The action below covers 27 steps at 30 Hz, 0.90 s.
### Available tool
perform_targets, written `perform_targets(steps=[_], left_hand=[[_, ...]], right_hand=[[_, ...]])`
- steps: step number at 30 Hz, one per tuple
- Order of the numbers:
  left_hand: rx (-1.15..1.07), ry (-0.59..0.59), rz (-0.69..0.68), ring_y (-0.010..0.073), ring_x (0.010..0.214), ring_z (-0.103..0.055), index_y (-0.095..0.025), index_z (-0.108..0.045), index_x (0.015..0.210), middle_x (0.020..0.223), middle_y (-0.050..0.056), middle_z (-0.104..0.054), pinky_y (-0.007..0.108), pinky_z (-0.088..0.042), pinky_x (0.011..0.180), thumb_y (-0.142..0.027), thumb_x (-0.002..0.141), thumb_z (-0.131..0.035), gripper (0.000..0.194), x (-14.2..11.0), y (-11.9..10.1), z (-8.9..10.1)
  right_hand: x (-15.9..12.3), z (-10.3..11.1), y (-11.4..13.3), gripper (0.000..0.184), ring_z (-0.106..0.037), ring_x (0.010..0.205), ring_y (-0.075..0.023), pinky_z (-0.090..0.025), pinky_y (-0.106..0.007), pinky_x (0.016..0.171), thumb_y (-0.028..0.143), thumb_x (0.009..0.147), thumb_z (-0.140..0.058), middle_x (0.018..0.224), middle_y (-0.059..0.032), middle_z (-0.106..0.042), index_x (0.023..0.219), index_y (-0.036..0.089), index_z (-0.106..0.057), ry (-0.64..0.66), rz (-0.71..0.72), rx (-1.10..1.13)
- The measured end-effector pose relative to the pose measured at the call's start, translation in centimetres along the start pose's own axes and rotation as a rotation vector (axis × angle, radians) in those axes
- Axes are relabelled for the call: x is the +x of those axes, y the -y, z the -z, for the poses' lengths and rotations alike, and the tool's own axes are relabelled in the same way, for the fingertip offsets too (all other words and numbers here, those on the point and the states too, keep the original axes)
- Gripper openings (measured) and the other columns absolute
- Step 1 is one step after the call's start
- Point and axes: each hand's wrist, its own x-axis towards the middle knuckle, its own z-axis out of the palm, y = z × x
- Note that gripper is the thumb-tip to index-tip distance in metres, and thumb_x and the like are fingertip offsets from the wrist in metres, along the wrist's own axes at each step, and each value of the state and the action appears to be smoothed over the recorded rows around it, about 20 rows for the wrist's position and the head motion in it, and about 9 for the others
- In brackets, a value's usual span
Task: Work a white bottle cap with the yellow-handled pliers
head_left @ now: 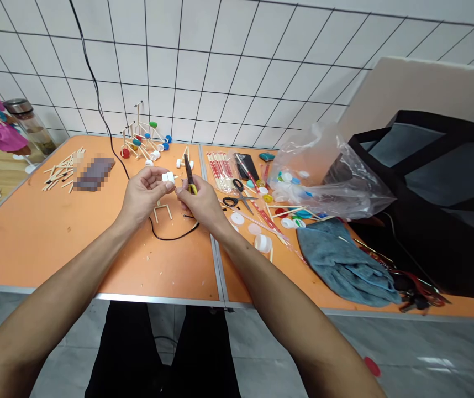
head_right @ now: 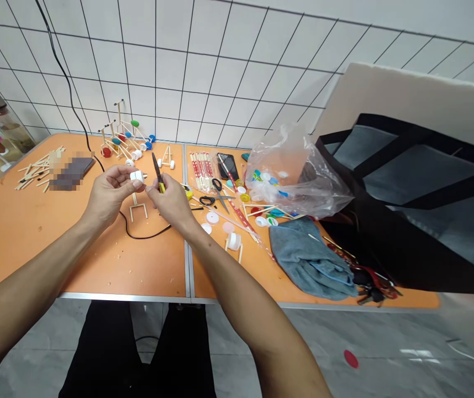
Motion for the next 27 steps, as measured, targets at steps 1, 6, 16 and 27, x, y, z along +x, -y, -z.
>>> perform_targets(steps=[1, 6, 16, 27], left_hand=[[0.008, -0.001, -0.015, 0.0161, 0.079, -0.079, -0.020, -0.078, 0.096, 0.090, 0.003, -0.083, 0.031, -0.069, 0.079, -0.044, 0.066, -0.106, 0.047, 0.0, 0.1, 0.0], [0.049, -0.007, -0.087, 0.0177, 0.084, -0.079, -0.021, -0.082, 0.100, 0.093, 0.004, -0.085, 0.031, -0.067, 0.081, -0.040, 0.071, -0.102, 0.040, -0.2, 0.2, -0.2], [0.058, -0.036, -0.087, 0.0170, 0.079, -0.076, -0.022, -0.085, 0.099, 0.089, 0.003, -0.084, 0.030, -0.064, 0.075, -0.044, 0.069, -0.105, 0.042, -0.3, -0.2, -0.3], [0.058, 0.034, -0.067, 0.0180, 0.082, -0.076, -0.023, -0.079, 0.097, 0.089, 0.003, -0.082, 0.029, -0.061, 0.076, -0.045, 0.072, -0.102, 0.040, -0.8, -0.2, -1.1]], right_hand=[[-0.1, -0.1, 0.0, 0.023, -0.055, 0.057, -0.0141, -0.042, -0.027, 0.056, 0.038, 0.092, -0.069, 0.063, 0.0075, -0.055, 0.085, 0.028, -0.050, -0.004, 0.000, -0.008], [-0.3, -0.5, -0.1, 0.036, -0.052, 0.049, -0.0123, -0.041, -0.027, 0.049, 0.050, 0.094, -0.074, 0.065, 0.0085, -0.052, 0.084, 0.029, -0.047, 0.007, -0.010, 0.012], [-0.6, -0.8, -0.1, 0.033, -0.051, 0.062, -0.0161, -0.037, -0.028, 0.058, 0.053, 0.096, -0.065, 0.067, 0.0052, -0.052, 0.082, 0.029, -0.047, -0.007, 0.042, -0.037], [-0.1, -1.3, 0.3, 0.009, -0.051, 0.073, -0.0168, -0.037, -0.032, 0.071, 0.024, 0.078, -0.059, 0.075, 0.0043, -0.058, 0.078, 0.026, -0.051, -0.073, 0.056, -0.147]])
